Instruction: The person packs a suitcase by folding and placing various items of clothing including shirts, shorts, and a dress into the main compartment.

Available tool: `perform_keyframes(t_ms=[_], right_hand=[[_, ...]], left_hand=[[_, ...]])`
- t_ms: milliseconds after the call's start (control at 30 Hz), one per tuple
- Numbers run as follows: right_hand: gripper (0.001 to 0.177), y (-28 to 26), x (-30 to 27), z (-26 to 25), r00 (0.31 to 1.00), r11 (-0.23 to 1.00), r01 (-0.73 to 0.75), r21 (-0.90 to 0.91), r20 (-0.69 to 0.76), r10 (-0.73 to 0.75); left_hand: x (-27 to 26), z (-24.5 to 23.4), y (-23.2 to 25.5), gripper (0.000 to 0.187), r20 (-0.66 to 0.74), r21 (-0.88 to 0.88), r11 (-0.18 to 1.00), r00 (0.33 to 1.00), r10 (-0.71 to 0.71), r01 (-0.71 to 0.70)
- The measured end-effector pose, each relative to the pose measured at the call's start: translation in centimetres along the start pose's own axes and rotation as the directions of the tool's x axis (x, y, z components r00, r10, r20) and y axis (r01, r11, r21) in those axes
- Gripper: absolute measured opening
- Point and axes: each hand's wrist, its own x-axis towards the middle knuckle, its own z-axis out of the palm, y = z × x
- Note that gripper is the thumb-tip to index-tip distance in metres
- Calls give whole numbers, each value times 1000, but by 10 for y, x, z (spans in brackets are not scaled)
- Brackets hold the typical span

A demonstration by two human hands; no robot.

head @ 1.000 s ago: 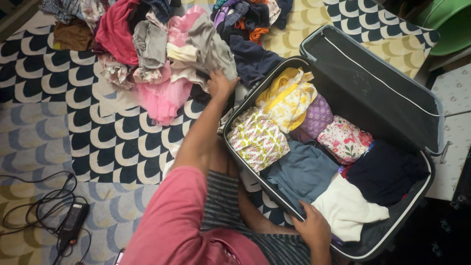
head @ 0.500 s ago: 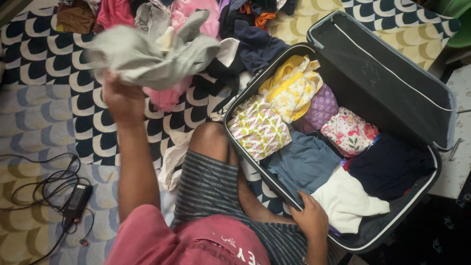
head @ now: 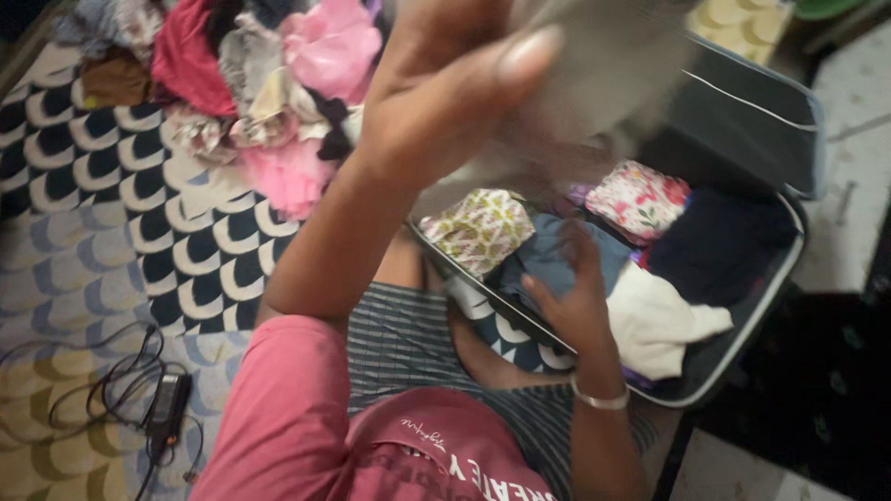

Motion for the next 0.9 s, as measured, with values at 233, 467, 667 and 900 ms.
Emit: perform_keyframes(t_ms=[233,467,667,900], right_hand=[[18,27,44,-68,817,990,-38,132,-567,107],[30,20,8,-162,904,986,-122,115,-398,158],[33,13,-11,-138,915,952,-251,-173,-363,175],[37,4,-46,-119,948,869,-255,-425,-289,137]], left_hand=[[37,12,-37,17,-309,4,996,947,83,-86],[-8,-102,-137,26,-394,761,564,919,9,321],[-82,-20,-210,70,-211,857,431,956,-206,282],[-131,36,-244,60,206,945,284,969,-134,-162]])
